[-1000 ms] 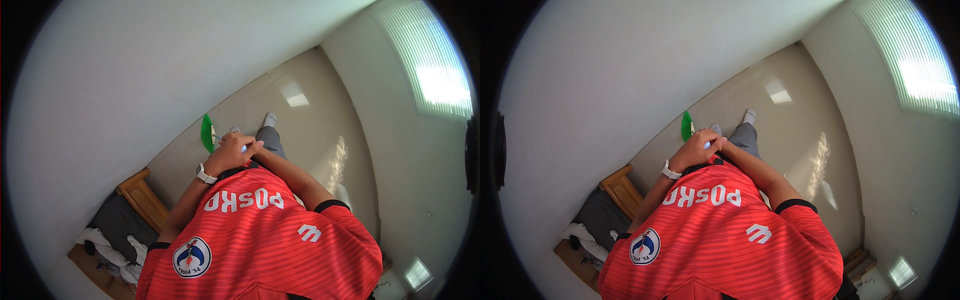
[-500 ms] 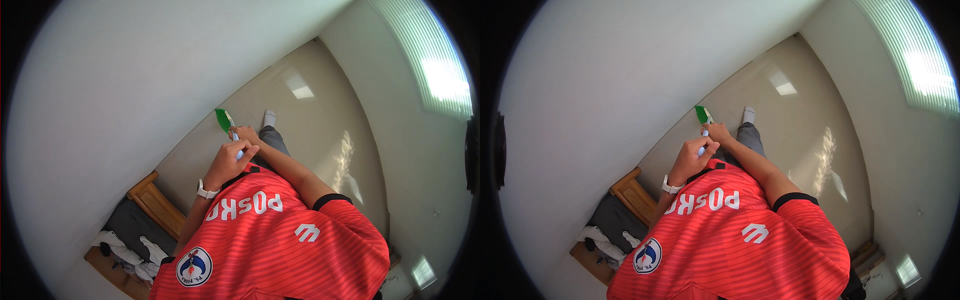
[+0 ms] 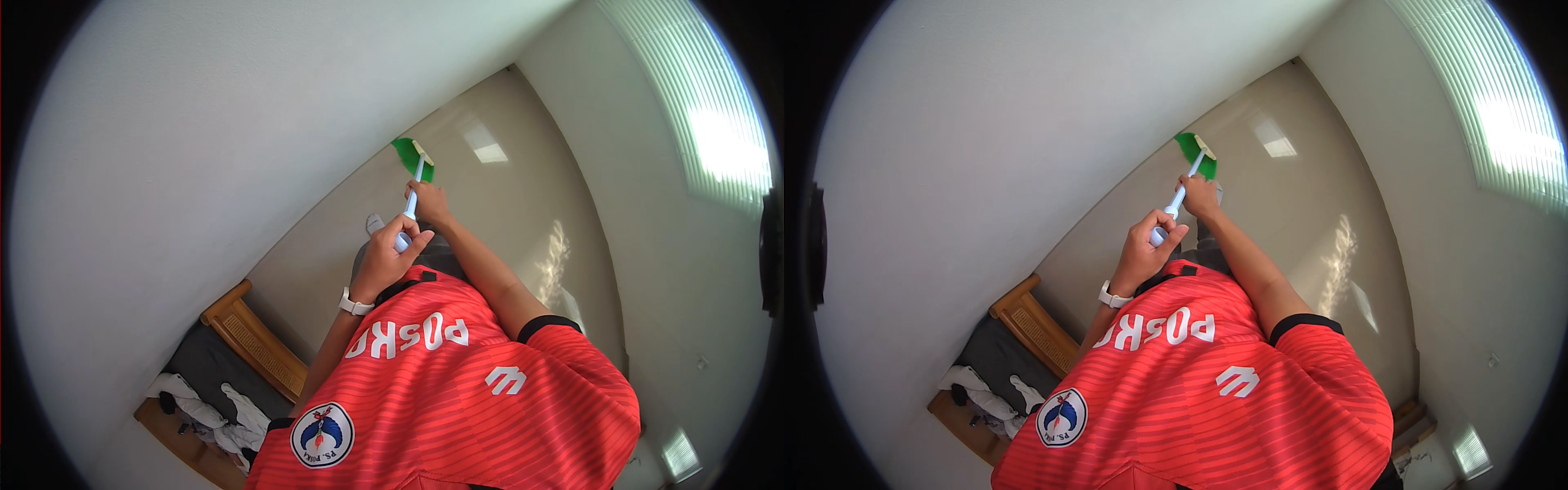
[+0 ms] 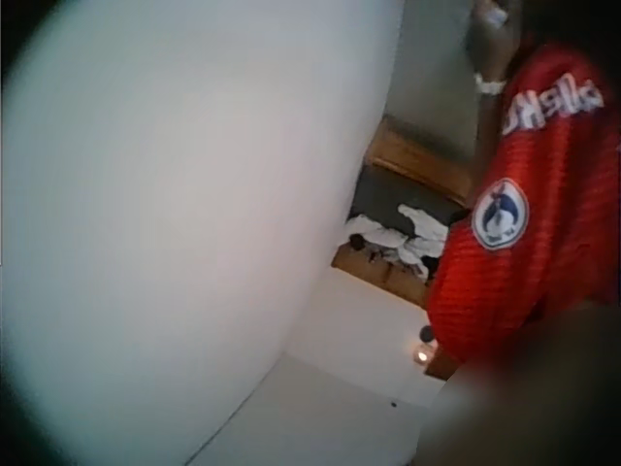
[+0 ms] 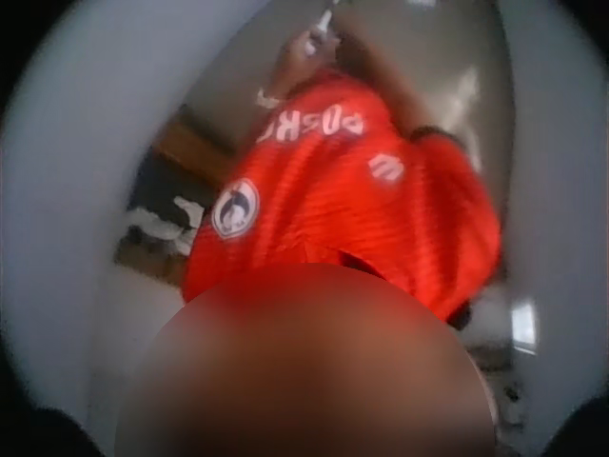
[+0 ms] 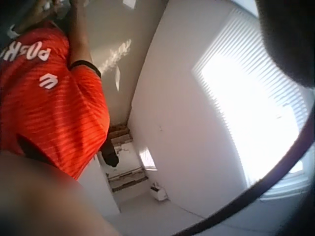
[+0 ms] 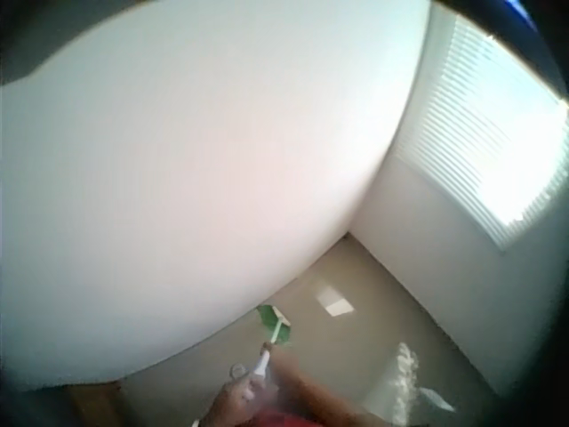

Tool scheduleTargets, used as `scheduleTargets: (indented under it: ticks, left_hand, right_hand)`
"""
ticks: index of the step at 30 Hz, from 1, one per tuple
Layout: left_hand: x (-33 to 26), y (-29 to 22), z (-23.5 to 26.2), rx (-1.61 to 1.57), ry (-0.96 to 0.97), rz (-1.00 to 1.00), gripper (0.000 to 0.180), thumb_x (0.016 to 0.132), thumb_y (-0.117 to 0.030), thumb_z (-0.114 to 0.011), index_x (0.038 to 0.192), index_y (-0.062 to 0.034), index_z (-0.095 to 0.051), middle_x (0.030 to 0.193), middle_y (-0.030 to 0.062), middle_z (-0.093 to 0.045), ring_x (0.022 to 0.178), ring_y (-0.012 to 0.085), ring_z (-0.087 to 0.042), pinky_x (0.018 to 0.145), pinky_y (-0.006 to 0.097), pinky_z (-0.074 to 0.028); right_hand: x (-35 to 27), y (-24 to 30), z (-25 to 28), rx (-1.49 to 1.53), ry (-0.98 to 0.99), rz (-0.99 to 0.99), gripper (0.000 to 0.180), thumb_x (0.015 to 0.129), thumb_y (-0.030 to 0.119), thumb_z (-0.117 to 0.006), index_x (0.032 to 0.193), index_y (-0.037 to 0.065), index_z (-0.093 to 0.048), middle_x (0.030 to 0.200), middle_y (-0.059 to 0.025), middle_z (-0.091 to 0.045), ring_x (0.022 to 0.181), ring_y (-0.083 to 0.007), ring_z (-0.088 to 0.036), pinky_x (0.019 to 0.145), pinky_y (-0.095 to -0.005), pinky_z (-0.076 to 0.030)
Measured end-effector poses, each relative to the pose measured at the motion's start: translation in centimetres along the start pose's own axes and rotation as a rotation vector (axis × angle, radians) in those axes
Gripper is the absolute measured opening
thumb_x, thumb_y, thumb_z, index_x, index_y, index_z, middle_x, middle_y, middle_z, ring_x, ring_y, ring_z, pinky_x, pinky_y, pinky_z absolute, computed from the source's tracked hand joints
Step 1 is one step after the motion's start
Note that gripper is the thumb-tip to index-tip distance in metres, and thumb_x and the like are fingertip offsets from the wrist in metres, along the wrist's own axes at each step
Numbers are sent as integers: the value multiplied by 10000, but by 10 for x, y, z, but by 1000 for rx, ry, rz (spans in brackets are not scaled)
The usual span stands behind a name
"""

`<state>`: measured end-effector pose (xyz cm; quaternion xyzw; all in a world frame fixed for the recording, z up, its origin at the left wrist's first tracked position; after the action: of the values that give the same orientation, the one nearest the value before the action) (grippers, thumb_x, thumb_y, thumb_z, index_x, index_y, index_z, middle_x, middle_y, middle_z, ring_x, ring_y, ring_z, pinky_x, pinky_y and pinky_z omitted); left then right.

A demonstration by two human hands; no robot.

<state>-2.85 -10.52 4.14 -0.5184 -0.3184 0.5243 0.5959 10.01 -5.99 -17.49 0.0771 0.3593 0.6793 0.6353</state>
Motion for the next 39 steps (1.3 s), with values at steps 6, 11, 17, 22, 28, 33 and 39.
scheduleTargets:
  ticks: [6, 11, 17, 22, 28, 33, 39]
  left_hand:
    - [15, 8, -26, -117, 142, 84, 213, 940, -176, -695, 939, -32, -539, 823, -9, -575, 723, 69, -497, 645, 243, -424]
    - [40, -11, -32, -153, 147, -103, 269, 893, -208, -749, 982, -37, -561, 833, 40, -613, 747, 143, -587, 708, 281, -487]
    - [57, -50, -34, -128, 156, -335, 271, 833, -95, -792, 984, -50, -571, 852, 44, -642, 951, 186, -683, 1055, 396, -447]
    - [64, -62, -33, -211, 129, -397, 215, 848, -75, -770, 893, -49, -561, 758, 24, -610, 849, 180, -686, 1039, 416, -457]
    - [60, -56, -29, -216, 215, -185, 282, 882, -99, -730, 721, -37, -506, 677, 9, -538, 667, 108, -502, 816, 306, -469]
    - [59, -17, -35, -291, 143, -188, 251, 880, -53, -683, 712, -13, -501, 677, 25, -547, 681, 126, -513, 852, 319, -466]
    - [61, 7, -41, -263, 72, -257, 229, 869, -40, -640, 687, 8, -510, 673, 43, -552, 697, 162, -545, 943, 360, -469]
  right_hand:
    - [9, -44, 25, 33, -128, -160, 208, 839, 163, -635, 1045, 171, -662, 1011, -118, -666, 920, -349, -671, 767, -533, -451]
    - [19, -52, 78, 7, -332, -148, 187, 839, 158, -634, 1022, 142, -669, 939, -147, -665, 844, -362, -668, 709, -520, -470]
    - [24, -50, 137, -32, -224, 0, 173, 819, 227, -665, 934, 99, -679, 850, -160, -696, 847, -373, -679, 709, -478, -529]
    - [19, -30, 158, -2, 56, 11, 184, 815, 194, -637, 964, 96, -679, 952, -172, -713, 927, -368, -682, 753, -467, -535]
    - [16, -39, 112, 55, 262, 122, 242, 803, 187, -640, 1022, 87, -662, 1025, -175, -699, 1004, -372, -660, 778, -473, -523]
    - [27, -58, 96, 1, 167, -48, 244, 837, 210, -641, 1058, 117, -597, 1029, -172, -689, 991, -382, -658, 793, -505, -519]
    - [38, -83, 90, 38, -99, -126, 260, 847, 167, -645, 1091, 122, -568, 987, -186, -675, 963, -403, -653, 786, -516, -517]
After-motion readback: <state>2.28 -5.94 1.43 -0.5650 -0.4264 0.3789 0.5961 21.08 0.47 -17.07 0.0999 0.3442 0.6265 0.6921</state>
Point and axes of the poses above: each hand's wrist, its own x-axis towards the middle knuckle, its own z-axis out of the back of the hand, y = z × x, the point moved 1 cm from there along x, towards the middle knuckle
